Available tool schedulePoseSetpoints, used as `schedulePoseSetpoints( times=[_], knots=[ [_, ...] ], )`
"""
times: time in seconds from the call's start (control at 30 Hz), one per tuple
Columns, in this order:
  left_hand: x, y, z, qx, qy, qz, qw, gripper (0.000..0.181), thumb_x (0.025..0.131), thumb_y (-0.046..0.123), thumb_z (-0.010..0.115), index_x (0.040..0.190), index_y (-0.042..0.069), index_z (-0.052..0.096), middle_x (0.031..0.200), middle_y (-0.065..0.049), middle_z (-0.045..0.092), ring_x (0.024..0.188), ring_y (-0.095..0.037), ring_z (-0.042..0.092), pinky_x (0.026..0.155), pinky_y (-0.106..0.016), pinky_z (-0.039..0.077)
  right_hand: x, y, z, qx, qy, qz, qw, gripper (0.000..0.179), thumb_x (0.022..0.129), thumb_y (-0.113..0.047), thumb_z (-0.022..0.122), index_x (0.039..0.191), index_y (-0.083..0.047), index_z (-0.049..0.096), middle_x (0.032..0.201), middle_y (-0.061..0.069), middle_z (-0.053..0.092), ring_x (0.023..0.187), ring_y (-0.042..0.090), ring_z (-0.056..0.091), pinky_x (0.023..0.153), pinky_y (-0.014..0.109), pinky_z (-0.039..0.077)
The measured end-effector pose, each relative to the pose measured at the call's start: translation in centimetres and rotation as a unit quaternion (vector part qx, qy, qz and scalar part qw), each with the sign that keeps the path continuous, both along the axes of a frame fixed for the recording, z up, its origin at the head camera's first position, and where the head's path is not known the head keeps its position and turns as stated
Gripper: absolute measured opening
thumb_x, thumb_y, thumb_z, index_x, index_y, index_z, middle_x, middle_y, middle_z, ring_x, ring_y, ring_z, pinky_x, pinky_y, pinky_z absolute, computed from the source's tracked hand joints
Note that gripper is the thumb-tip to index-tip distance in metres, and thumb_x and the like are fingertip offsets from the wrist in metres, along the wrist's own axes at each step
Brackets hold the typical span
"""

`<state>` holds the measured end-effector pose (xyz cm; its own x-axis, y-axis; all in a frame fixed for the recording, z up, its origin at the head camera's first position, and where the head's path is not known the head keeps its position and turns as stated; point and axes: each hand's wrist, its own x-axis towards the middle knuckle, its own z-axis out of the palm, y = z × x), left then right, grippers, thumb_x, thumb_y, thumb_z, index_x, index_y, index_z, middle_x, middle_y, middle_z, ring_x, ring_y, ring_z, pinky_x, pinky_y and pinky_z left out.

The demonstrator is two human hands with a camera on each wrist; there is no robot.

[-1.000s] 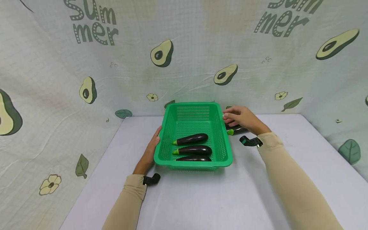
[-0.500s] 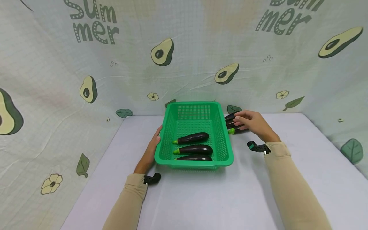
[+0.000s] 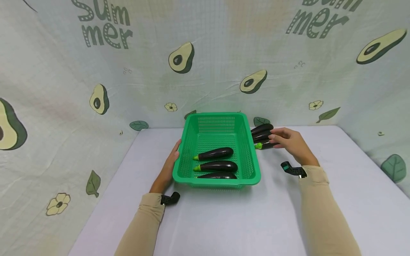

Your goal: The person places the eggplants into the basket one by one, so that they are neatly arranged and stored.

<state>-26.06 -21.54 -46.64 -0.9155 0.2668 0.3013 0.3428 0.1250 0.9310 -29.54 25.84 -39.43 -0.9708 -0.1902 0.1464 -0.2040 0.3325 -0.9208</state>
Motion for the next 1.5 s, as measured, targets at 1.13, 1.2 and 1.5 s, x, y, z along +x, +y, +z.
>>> schedulePoseSetpoints(
  times=[1.13,1.2,1.5],
  knots=[
    [0.1,0.2,0.2,0.004,-0.006,0.002,1.0,0.055,0.109,0.042,0.023,0.162,0.03,0.016,0.166,0.006,0.013,0.151,-0.016,0.008,0.118,-0.052,0.008,-0.8,3.6,-3.1,0.154,0.052,-0.149,0.9754,0.055,0.1,-0.038,0.062,0.142,-0.003,0.055,0.141,0.025,0.052,0.129,0.044,0.048,0.093,0.053,0.046],
    [0.1,0.3,0.3,0.004,-0.003,-0.001,1.0,0.055,0.109,0.041,0.023,0.162,0.03,0.015,0.166,0.005,0.012,0.151,-0.017,0.008,0.118,-0.053,0.008,-1.0,3.6,-3.2,0.165,0.056,-0.148,0.9735,0.056,0.1,-0.037,0.062,0.143,-0.003,0.053,0.145,0.027,0.047,0.131,0.047,0.044,0.098,0.061,0.041],
    [0.2,0.2,0.2,0.004,0.0,-0.003,1.0,0.054,0.11,0.038,0.021,0.163,0.027,0.014,0.167,0.001,0.012,0.151,-0.021,0.007,0.117,-0.054,0.007,-1.9,3.4,-4.2,0.205,0.064,-0.124,0.9687,0.067,0.098,-0.04,0.065,0.146,0.003,0.047,0.149,0.034,0.037,0.136,0.054,0.032,0.106,0.067,0.028]
  ],
)
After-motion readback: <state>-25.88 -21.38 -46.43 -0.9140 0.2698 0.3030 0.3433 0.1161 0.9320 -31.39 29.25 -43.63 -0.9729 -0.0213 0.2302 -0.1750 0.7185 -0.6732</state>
